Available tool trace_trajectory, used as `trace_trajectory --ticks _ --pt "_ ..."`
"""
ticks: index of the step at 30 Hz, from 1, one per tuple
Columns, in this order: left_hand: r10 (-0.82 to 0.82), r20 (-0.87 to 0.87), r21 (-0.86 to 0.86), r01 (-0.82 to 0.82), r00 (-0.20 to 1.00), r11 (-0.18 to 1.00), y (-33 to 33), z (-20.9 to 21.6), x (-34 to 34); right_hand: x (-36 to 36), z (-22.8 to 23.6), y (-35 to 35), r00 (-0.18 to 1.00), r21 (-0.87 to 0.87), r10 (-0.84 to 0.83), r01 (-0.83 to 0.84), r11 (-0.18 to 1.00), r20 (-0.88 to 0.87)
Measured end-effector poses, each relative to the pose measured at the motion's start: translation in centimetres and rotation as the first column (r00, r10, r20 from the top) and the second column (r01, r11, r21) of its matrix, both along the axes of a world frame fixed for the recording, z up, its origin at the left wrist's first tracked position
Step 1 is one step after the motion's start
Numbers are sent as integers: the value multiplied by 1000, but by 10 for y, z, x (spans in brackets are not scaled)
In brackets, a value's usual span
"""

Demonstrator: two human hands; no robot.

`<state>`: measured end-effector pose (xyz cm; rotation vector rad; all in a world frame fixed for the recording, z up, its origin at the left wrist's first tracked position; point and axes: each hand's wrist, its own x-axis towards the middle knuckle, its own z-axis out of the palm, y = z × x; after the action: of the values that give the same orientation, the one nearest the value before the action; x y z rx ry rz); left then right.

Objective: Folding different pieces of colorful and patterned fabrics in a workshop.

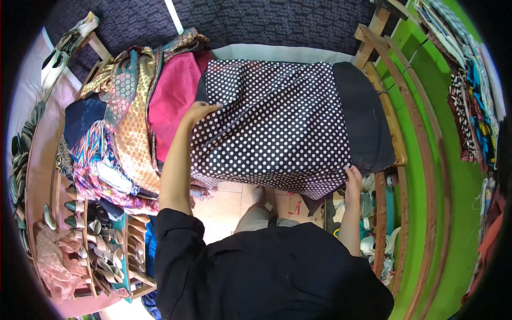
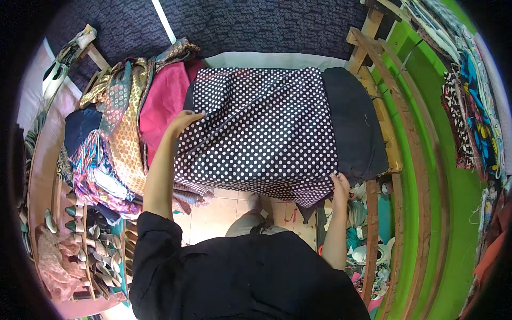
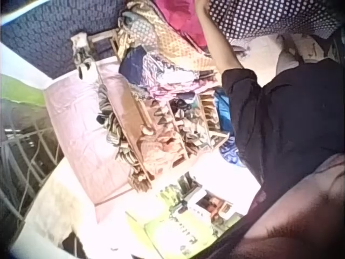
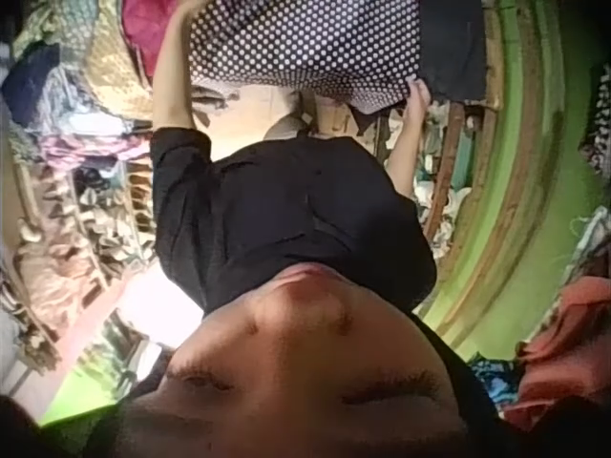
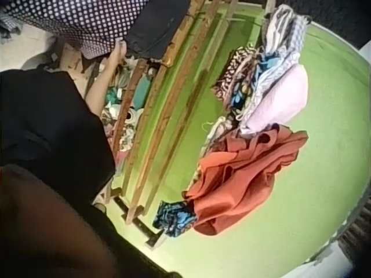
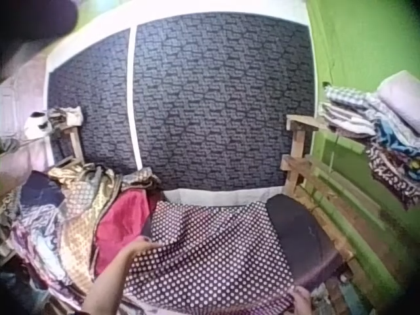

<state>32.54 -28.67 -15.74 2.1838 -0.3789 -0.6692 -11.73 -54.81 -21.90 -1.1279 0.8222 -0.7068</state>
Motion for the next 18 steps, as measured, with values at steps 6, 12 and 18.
trace_trajectory --ticks 6,12,18 --pt "327 437 -316 -197 838 928 41 4 44 -6 -14 -5 998 -18 59 -59 998 6" --pt "236 457 73 -301 857 951 56 5 -40 -16 -22 -4 988 68 152 -151 986 -18" --pt "458 555 -169 -446 694 879 98 -45 -142 -19 -39 9 926 105 339 -325 940 -166"
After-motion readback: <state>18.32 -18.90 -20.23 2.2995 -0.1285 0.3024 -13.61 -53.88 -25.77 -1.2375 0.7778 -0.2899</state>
